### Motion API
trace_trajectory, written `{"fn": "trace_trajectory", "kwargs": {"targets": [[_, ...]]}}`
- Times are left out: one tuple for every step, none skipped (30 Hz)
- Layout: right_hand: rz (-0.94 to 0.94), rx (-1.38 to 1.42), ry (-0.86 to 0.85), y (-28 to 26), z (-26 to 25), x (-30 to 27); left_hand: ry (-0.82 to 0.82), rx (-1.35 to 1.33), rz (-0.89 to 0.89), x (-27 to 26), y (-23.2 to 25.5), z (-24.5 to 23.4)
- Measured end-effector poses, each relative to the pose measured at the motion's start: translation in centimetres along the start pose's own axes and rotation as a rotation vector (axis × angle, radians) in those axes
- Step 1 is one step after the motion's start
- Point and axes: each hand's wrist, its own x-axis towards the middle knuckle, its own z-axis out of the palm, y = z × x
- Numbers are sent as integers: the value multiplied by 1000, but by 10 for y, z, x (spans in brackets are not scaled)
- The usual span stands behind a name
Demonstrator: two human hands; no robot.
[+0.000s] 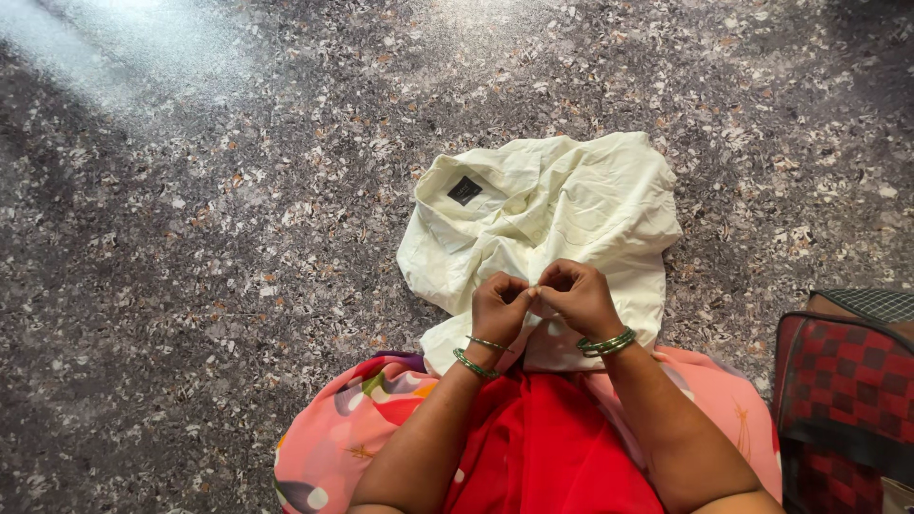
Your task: The person buttons a light-colored collared shirt while sitting on the floor.
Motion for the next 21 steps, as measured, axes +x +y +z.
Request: {"fn": "trace_trajectory", "kwargs": {"targets": [[3,1,1,-3,1,-1,27,41,28,-2,4,0],[-4,-53,22,-6,2,-1,25,41,25,-3,8,0],[-10,-108,42,-8,3,-2,24,67,78,-4,11,0],[-7,-108,43,-9,4,-4,23,93,132,-6,13,0],[-29,-179,74,-9,6,-5,22,92,130,-7,15,1],[-51,-251,105,-9,7,-6,18,97,148,-8,18,1],[-51,-249,105,-8,6,-6,14,103,167,-8,20,1],[-57,-244,115,-5,5,-5,14,105,167,-8,23,1],[-63,-238,125,-2,5,-4,9,114,181,-8,25,1],[-63,-235,125,2,2,-1,3,123,195,-8,29,0],[-33,-68,70,5,-2,2,2,126,196,-8,32,-1],[-2,99,16,8,-4,5,-9,172,209,-8,36,-2],[-2,101,17,11,-5,6,-20,216,221,-9,39,-3],[36,164,1,13,-5,7,-22,217,221,-9,43,-3],[78,228,-16,15,-5,7,7,265,253,-11,45,-3],[81,229,-15,16,-5,5,35,312,284,-13,47,-3],[95,223,-1,16,-4,4,37,313,283,-13,48,-3],[109,218,14,15,-2,4,49,356,357,-13,49,-3],[111,217,10,15,0,3,61,399,428,-13,49,-3],[62,151,23,14,3,1,64,399,425,-14,48,-3],[13,85,35,13,5,-1,65,403,411,-13,47,-2]]}}
